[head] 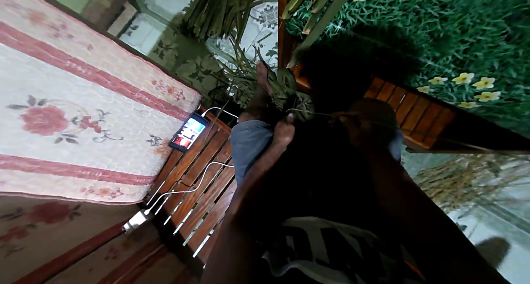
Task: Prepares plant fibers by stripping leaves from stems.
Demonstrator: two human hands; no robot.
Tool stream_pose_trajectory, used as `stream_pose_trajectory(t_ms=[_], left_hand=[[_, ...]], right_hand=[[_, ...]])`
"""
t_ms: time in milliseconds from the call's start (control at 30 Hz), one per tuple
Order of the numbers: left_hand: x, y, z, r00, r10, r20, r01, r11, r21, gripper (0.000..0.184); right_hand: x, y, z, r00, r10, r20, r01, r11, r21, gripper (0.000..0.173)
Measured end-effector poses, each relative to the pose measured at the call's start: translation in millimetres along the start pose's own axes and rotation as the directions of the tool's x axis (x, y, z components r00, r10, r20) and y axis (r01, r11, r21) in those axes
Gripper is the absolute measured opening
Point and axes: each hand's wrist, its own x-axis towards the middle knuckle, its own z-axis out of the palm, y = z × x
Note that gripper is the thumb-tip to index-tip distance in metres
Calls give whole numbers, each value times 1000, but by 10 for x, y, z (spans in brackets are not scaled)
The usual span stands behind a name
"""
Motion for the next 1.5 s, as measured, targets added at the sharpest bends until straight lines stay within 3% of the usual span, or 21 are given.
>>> stream_pose_trajectory(t_ms=[100,167,233,367,533,667,700,767,867,933,1100,1233,1400,1500], left_hand=[[-169,51,104,993,116,-13,-117,993,-5,58],[-372,176,215,961,270,62,-276,953,127,52],[-467,220,278,944,309,114,-326,926,191,50],[-122,0,190,997,82,-5,-81,992,100,59],[-263,150,173,985,165,49,-170,978,122,54],[69,-45,46,997,-60,-44,62,998,31,63],[73,-40,68,997,-56,-61,55,998,-12,63],[-62,42,155,999,34,-7,-35,997,-71,57],[-381,370,213,931,292,221,-300,954,1,41],[-506,486,178,877,349,329,-388,920,60,39],[-328,289,54,932,147,332,-169,985,37,52],[-500,376,-1,884,292,365,-329,943,43,48],[-241,112,-7,961,89,261,-97,995,16,52],[-411,213,4,917,258,303,-274,962,9,47]], right_hand=[[-25,-48,-7,998,10,-65,-17,995,-103,32],[-6,-94,28,994,66,-89,-70,996,-50,30],[0,-80,63,986,135,-99,-130,990,52,28],[22,38,52,978,186,-91,-154,947,281,26],[8,-34,21,984,170,-58,-154,965,212,30],[21,68,-93,990,65,-129,-22,950,310,26],[19,42,-113,991,47,-123,-16,968,249,26],[-32,-42,-124,998,10,-69,-15,997,-80,28],[32,-24,-106,987,-157,22,137,776,-615,31],[39,28,-95,978,-203,38,173,706,-687,31],[2,-153,-26,991,-85,105,119,914,-387,26],[-12,-47,8,982,-158,102,184,916,-356,27],[7,139,2,965,-257,56,261,959,-105,26],[-41,33,15,969,-228,92,239,963,-127,27]])
